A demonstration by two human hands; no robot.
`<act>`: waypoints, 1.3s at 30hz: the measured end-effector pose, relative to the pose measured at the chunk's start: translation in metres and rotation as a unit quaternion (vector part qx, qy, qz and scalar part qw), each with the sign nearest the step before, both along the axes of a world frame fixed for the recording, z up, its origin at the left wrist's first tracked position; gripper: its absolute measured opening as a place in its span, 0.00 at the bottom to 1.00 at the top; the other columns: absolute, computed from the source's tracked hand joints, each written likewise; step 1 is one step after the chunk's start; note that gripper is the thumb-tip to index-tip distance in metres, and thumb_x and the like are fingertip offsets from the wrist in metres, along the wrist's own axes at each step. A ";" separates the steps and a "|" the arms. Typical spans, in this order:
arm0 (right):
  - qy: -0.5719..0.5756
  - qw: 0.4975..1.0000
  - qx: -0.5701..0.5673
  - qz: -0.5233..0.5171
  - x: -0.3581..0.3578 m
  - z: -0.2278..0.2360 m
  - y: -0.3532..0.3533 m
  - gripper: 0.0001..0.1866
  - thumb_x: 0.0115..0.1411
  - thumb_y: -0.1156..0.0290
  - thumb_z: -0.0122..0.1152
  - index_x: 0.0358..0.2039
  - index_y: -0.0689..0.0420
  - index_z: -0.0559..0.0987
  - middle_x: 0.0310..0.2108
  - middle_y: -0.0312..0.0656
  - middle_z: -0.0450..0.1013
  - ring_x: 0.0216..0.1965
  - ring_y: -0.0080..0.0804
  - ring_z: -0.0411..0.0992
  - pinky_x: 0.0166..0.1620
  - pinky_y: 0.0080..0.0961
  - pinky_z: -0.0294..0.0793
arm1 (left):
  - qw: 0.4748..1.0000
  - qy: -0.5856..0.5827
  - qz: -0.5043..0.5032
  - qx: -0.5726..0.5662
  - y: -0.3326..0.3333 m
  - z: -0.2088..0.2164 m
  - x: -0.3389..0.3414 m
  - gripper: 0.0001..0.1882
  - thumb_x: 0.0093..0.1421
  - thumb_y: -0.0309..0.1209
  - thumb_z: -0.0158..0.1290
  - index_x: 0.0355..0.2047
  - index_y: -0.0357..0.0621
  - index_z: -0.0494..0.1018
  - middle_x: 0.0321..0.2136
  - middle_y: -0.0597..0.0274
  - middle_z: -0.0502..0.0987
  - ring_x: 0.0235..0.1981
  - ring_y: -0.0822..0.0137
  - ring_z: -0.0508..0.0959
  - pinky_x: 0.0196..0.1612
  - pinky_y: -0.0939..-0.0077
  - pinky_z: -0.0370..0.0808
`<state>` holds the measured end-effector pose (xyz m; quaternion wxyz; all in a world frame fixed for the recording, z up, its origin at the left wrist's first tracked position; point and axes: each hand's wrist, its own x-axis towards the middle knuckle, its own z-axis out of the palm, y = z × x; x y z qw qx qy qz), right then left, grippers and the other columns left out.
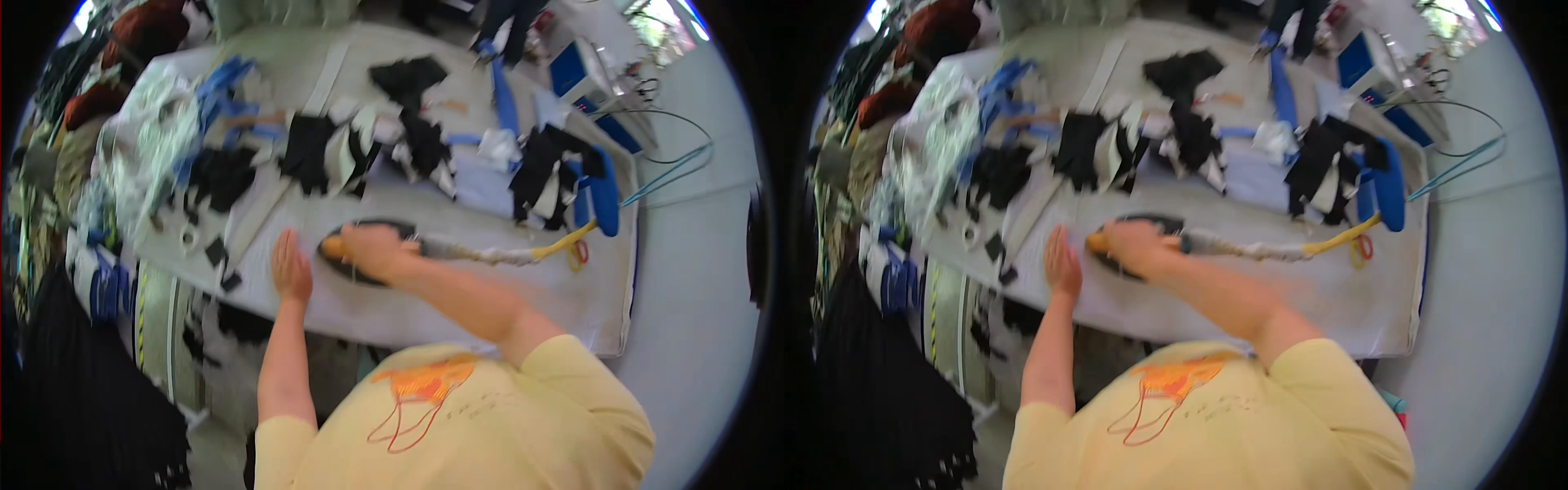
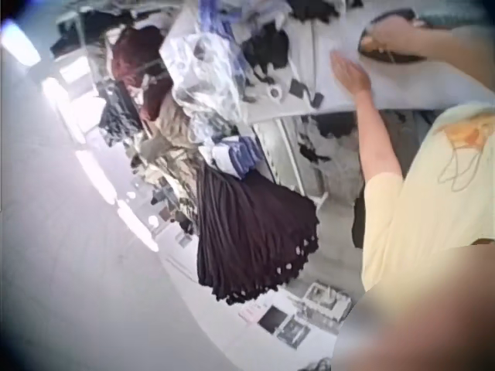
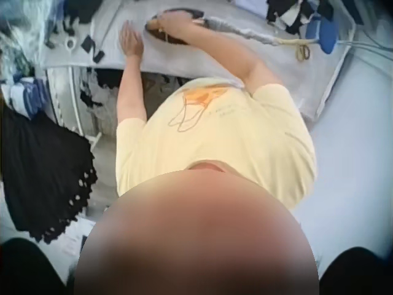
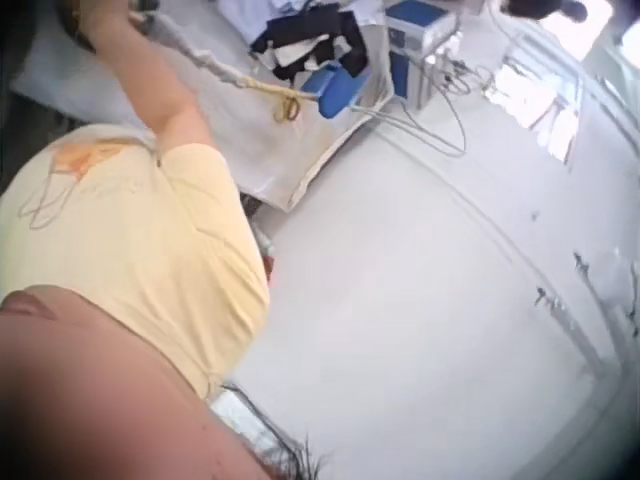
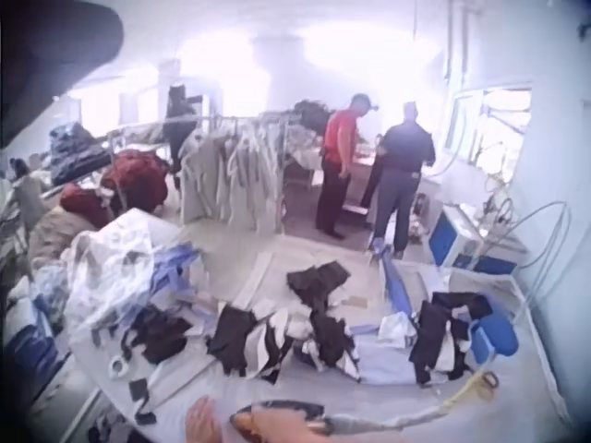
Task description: Folding and ironing long strips of black fabric on a workbench in a factory setting.
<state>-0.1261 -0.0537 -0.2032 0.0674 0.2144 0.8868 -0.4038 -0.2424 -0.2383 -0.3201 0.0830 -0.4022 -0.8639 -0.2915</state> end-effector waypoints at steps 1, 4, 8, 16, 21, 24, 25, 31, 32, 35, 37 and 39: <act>0.000 0.990 0.126 0.063 -0.006 -0.007 0.001 0.15 0.52 0.63 0.63 0.31 0.60 0.71 0.24 0.52 0.76 0.28 0.51 0.77 0.29 0.47 0.73 | 1.000 0.000 0.008 -0.004 -0.001 -0.002 0.000 0.25 0.58 0.28 0.45 0.58 0.40 0.63 0.58 0.51 0.66 0.60 0.51 0.64 0.63 0.59 0.59; -0.026 0.986 0.139 0.090 0.011 0.008 0.011 0.19 0.51 0.60 0.65 0.35 0.59 0.69 0.25 0.51 0.76 0.29 0.52 0.76 0.29 0.46 0.73 | 1.000 -0.012 -0.001 -0.005 0.004 -0.001 0.003 0.23 0.58 0.28 0.46 0.55 0.40 0.66 0.57 0.50 0.67 0.59 0.50 0.65 0.62 0.58 0.59; -0.128 0.978 0.132 0.094 0.082 0.033 0.030 0.20 0.55 0.56 0.61 0.39 0.58 0.71 0.27 0.50 0.76 0.29 0.50 0.77 0.30 0.45 0.73 | 1.000 0.009 -0.015 0.000 -0.003 0.003 0.001 0.21 0.58 0.29 0.47 0.53 0.40 0.67 0.57 0.50 0.67 0.58 0.48 0.64 0.62 0.57 0.59; -0.222 0.945 0.237 -0.042 0.345 0.036 0.104 0.14 0.51 0.58 0.64 0.31 0.53 0.76 0.29 0.45 0.78 0.32 0.47 0.78 0.33 0.44 0.75 | 0.990 0.101 -0.045 -0.084 0.010 -0.001 0.007 0.23 0.57 0.31 0.48 0.53 0.42 0.66 0.58 0.50 0.65 0.60 0.49 0.63 0.62 0.56 0.59; -0.234 0.909 0.287 -0.193 0.476 0.023 0.144 0.08 0.50 0.64 0.62 0.28 0.52 0.75 0.28 0.44 0.77 0.33 0.45 0.77 0.35 0.44 0.74 | 0.948 0.064 -0.303 -0.078 0.068 0.008 0.062 0.21 0.55 0.33 0.53 0.51 0.47 0.69 0.58 0.55 0.66 0.59 0.53 0.64 0.61 0.57 0.60; -0.249 0.887 0.311 -0.235 0.530 0.014 0.164 0.06 0.50 0.66 0.60 0.27 0.53 0.74 0.28 0.45 0.76 0.34 0.46 0.76 0.37 0.44 0.74 | 0.940 0.031 -0.320 -0.116 0.099 0.032 0.086 0.17 0.54 0.33 0.54 0.46 0.48 0.72 0.51 0.56 0.70 0.54 0.54 0.69 0.56 0.59 0.66; -0.248 0.877 0.328 -0.247 0.547 0.005 0.169 0.05 0.51 0.67 0.58 0.26 0.52 0.74 0.27 0.45 0.76 0.33 0.47 0.76 0.37 0.44 0.73 | 0.942 0.026 -0.313 -0.120 0.106 0.036 0.089 0.16 0.54 0.32 0.55 0.44 0.48 0.72 0.48 0.56 0.72 0.52 0.54 0.70 0.53 0.59 0.68; -0.180 0.877 0.364 -0.255 0.601 -0.006 0.202 0.04 0.48 0.68 0.60 0.23 0.51 0.73 0.27 0.43 0.74 0.35 0.47 0.73 0.39 0.42 0.71 | 0.899 -0.028 -0.315 -0.303 0.138 0.058 0.070 0.12 0.49 0.34 0.60 0.35 0.49 0.76 0.38 0.56 0.76 0.40 0.52 0.76 0.41 0.61 0.73; -0.175 0.871 0.368 -0.275 0.605 -0.006 0.207 0.04 0.49 0.68 0.60 0.23 0.51 0.73 0.27 0.43 0.74 0.35 0.47 0.73 0.38 0.42 0.71 | 0.897 -0.026 -0.316 -0.309 0.144 0.059 0.067 0.12 0.49 0.34 0.60 0.35 0.49 0.76 0.38 0.56 0.76 0.40 0.52 0.76 0.41 0.61 0.73; -0.180 0.858 0.351 -0.330 0.621 -0.017 0.219 0.06 0.47 0.68 0.63 0.24 0.51 0.74 0.29 0.43 0.74 0.37 0.47 0.73 0.41 0.43 0.70 | 0.862 -0.072 -0.313 -0.392 0.159 0.053 0.059 0.11 0.48 0.37 0.61 0.31 0.50 0.77 0.34 0.56 0.78 0.36 0.52 0.77 0.39 0.60 0.74; -0.181 0.837 0.386 -0.342 0.611 -0.008 0.216 0.12 0.45 0.65 0.68 0.26 0.50 0.72 0.34 0.39 0.73 0.42 0.42 0.71 0.44 0.44 0.68 | 0.839 -0.067 -0.339 -0.421 0.161 0.045 0.050 0.10 0.47 0.38 0.62 0.30 0.51 0.78 0.30 0.58 0.78 0.35 0.53 0.77 0.37 0.59 0.74; -0.188 0.840 0.368 -0.353 0.580 0.023 0.198 0.29 0.40 0.55 0.73 0.43 0.49 0.72 0.48 0.41 0.68 0.53 0.43 0.64 0.55 0.44 0.61 | 0.836 -0.045 -0.348 -0.422 0.155 0.038 0.041 0.10 0.48 0.39 0.61 0.29 0.52 0.78 0.29 0.57 0.78 0.35 0.53 0.78 0.36 0.58 0.74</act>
